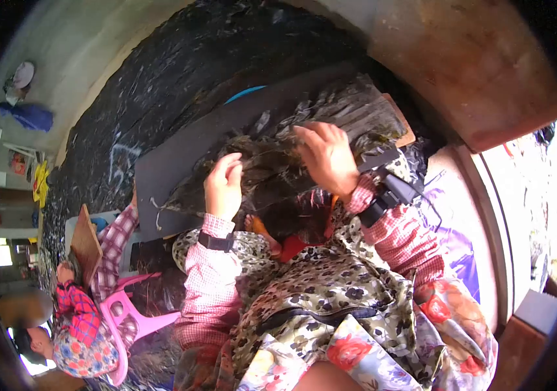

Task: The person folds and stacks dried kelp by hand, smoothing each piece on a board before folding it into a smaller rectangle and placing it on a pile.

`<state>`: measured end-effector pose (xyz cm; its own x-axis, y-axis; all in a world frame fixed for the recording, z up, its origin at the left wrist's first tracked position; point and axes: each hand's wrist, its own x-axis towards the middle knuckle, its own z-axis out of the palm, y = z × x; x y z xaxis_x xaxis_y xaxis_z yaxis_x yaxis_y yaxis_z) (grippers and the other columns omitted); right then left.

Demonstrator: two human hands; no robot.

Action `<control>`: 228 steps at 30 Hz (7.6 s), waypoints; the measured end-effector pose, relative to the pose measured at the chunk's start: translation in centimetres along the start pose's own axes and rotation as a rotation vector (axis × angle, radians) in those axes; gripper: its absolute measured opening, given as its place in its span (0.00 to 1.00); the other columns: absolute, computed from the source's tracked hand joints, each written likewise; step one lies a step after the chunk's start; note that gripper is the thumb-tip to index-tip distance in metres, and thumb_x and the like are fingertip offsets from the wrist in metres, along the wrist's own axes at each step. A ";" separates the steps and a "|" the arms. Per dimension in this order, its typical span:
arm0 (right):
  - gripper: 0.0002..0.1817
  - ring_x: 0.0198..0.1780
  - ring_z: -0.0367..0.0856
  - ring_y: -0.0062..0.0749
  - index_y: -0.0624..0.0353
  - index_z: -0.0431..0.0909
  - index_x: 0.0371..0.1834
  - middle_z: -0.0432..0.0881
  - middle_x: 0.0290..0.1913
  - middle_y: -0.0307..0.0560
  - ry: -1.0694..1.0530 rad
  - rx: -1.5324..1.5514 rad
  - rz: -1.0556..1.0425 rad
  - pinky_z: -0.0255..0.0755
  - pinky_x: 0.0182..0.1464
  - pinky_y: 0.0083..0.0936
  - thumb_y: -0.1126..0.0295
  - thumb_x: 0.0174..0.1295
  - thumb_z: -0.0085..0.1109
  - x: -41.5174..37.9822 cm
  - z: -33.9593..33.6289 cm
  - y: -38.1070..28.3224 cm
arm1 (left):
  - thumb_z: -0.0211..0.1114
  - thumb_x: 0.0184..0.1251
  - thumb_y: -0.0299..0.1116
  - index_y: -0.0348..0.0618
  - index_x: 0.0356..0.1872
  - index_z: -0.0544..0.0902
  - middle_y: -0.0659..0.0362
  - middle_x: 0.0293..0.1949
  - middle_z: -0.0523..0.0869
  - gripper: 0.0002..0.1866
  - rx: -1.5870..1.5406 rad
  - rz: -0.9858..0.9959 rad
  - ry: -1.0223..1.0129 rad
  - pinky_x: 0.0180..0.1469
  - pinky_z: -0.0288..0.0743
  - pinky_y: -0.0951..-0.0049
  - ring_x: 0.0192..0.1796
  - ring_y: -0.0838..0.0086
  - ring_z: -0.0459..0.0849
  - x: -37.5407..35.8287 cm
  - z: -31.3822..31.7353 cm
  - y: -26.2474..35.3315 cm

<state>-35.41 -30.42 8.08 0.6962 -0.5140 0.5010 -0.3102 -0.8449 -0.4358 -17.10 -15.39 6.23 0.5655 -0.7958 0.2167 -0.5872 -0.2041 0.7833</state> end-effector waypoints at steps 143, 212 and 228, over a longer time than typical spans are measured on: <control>0.07 0.38 0.80 0.42 0.62 0.80 0.34 0.80 0.36 0.48 -0.123 0.179 0.232 0.74 0.40 0.30 0.77 0.53 0.65 -9.3 -4.8 2.5 | 0.63 0.59 0.30 0.44 0.39 0.78 0.53 0.42 0.84 0.08 0.358 0.177 0.127 0.50 0.73 0.58 0.46 0.55 0.79 0.2 8.6 -3.5; 0.10 0.35 0.81 0.46 0.57 0.77 0.35 0.78 0.30 0.50 0.072 0.034 0.084 0.76 0.35 0.36 0.68 0.51 0.61 3.2 4.1 -2.8 | 0.51 0.67 0.62 0.37 0.61 0.70 0.49 0.57 0.78 0.37 -1.257 -0.665 -0.196 0.62 0.65 0.56 0.60 0.60 0.75 1.1 0.8 -3.2; 0.12 0.41 0.80 0.45 0.62 0.80 0.40 0.81 0.41 0.49 -0.076 0.176 0.063 0.75 0.43 0.33 0.75 0.51 0.65 -1.9 0.7 -2.2 | 0.67 0.58 0.23 0.37 0.43 0.80 0.55 0.41 0.85 0.12 -0.995 -0.808 0.082 0.49 0.77 0.67 0.43 0.68 0.84 0.6 -0.8 -6.9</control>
<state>-35.62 -27.50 7.55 0.7281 -0.5467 0.4135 -0.2415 -0.7691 -0.5917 -12.27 -14.07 1.45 0.6115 -0.6014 -0.5143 0.6007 -0.0702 0.7964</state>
